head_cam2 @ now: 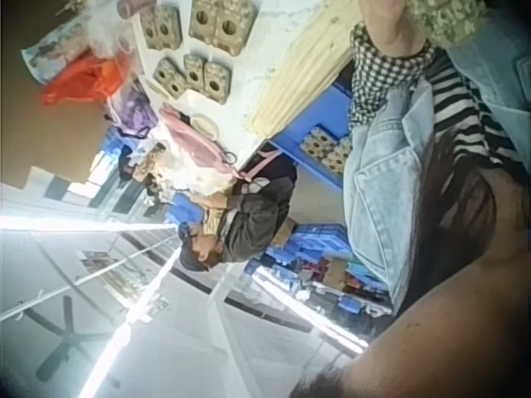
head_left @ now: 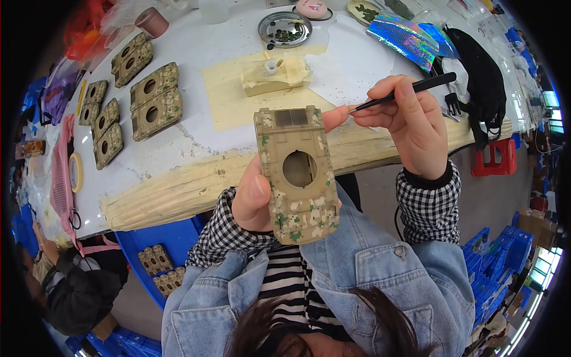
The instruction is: Painting small details on a toy tank using a fine brush and tweezers.
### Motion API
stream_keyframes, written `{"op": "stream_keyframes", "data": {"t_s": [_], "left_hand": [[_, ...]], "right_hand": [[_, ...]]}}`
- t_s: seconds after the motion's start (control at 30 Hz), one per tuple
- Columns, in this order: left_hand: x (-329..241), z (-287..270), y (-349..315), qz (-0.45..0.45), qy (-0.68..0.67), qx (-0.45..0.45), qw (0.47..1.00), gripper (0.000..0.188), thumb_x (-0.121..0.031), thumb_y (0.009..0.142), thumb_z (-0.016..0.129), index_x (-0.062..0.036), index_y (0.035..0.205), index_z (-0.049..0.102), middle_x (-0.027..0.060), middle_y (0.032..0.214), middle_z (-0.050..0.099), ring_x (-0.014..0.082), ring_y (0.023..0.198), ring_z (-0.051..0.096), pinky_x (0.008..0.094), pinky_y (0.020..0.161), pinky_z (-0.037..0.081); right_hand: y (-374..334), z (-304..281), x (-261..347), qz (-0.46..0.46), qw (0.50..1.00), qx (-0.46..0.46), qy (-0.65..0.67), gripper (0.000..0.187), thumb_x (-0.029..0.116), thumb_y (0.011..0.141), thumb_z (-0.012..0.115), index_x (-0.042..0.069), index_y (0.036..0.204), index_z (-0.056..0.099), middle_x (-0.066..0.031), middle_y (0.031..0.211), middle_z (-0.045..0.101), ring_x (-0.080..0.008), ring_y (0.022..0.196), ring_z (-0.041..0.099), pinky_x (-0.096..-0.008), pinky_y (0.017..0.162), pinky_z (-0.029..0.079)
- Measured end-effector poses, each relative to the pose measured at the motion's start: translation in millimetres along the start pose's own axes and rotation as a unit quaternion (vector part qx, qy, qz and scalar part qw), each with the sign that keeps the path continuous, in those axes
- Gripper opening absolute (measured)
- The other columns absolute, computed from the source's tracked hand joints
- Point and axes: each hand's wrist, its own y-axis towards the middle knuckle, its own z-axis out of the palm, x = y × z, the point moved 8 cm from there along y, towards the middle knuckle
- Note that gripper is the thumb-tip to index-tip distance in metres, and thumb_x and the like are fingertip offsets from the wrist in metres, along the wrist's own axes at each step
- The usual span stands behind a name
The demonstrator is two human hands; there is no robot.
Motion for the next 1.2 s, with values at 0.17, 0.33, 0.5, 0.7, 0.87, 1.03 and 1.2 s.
{"op": "stream_keyframes", "data": {"t_s": [0.17,0.33,0.5,0.7,0.87,1.03,1.2], "left_hand": [[-1,0,-2,-0.007,-0.063,0.041,0.997,0.1,-0.051,0.078,0.064,0.0059,0.141,0.011,0.0244,0.149,0.007,0.0256,0.098,0.06,0.0377,0.078,0.055],[1,-2,-4,-0.018,-0.061,0.021,0.998,0.1,-0.052,0.079,0.063,0.0062,0.141,0.01,0.0249,0.149,0.005,0.0255,0.098,0.06,0.0378,0.078,0.054],[-2,3,-1,0.0,-0.055,0.045,0.997,0.1,-0.052,0.079,0.062,0.0063,0.141,0.01,0.0249,0.149,0.004,0.0254,0.099,0.06,0.0381,0.079,0.054],[-2,2,-1,0.003,-0.02,0.036,0.999,0.1,-0.053,0.079,0.062,0.0054,0.142,0.011,0.0242,0.149,0.007,0.0254,0.101,0.059,0.0383,0.08,0.054],[-7,-4,5,0.053,0.087,-0.01,0.995,0.102,-0.069,0.079,0.046,0.0048,0.141,0.014,0.0351,0.142,0.016,0.0251,0.081,0.064,0.0283,0.059,0.054],[-6,-5,6,0.067,0.051,0.003,0.996,0.086,-0.06,0.087,0.041,0.0004,0.142,0.015,0.029,0.144,0.017,0.0282,0.116,0.041,0.037,0.077,0.052],[3,-5,5,0.023,-0.133,-0.007,0.991,0.069,-0.052,0.095,0.028,-0.0019,0.142,0.019,0.0216,0.144,0.024,0.0299,0.134,0.026,0.0426,0.093,0.048]], "right_hand": [[1,0,-2,0.004,1.0,-0.002,0.001,0.043,0.032,0.099,0.037,-0.006,0.1,0.057,-0.0138,0.092,0.063,-0.021,0.087,0.066,-0.0304,0.079,0.056],[1,0,-2,0.008,1.0,-0.002,0.0,0.043,0.033,0.099,0.038,-0.006,0.099,0.057,-0.0138,0.092,0.063,-0.0211,0.086,0.066,-0.0302,0.079,0.055],[1,-1,-3,0.012,1.0,-0.006,-0.002,0.044,0.033,0.099,0.038,-0.006,0.099,0.057,-0.0138,0.091,0.064,-0.0211,0.086,0.066,-0.0299,0.078,0.055],[1,-2,-6,0.011,1.0,-0.007,0.009,0.044,0.033,0.099,0.038,-0.006,0.099,0.058,-0.014,0.09,0.064,-0.0214,0.086,0.067,-0.03,0.078,0.055],[1,-4,-7,0.005,1.0,-0.016,0.019,0.043,0.032,0.099,0.038,-0.006,0.099,0.057,-0.0152,0.09,0.065,-0.0222,0.086,0.067,-0.0301,0.078,0.055],[-3,-3,1,-0.016,1.0,-0.026,0.003,0.042,0.029,0.1,0.035,-0.007,0.099,0.055,-0.0161,0.091,0.063,-0.025,0.087,0.067,-0.0314,0.078,0.056],[-14,21,26,-0.089,0.995,-0.002,-0.05,0.041,0.025,0.101,0.03,-0.008,0.098,0.052,-0.0157,0.09,0.055,-0.0288,0.086,0.064,-0.0358,0.079,0.055]]}}
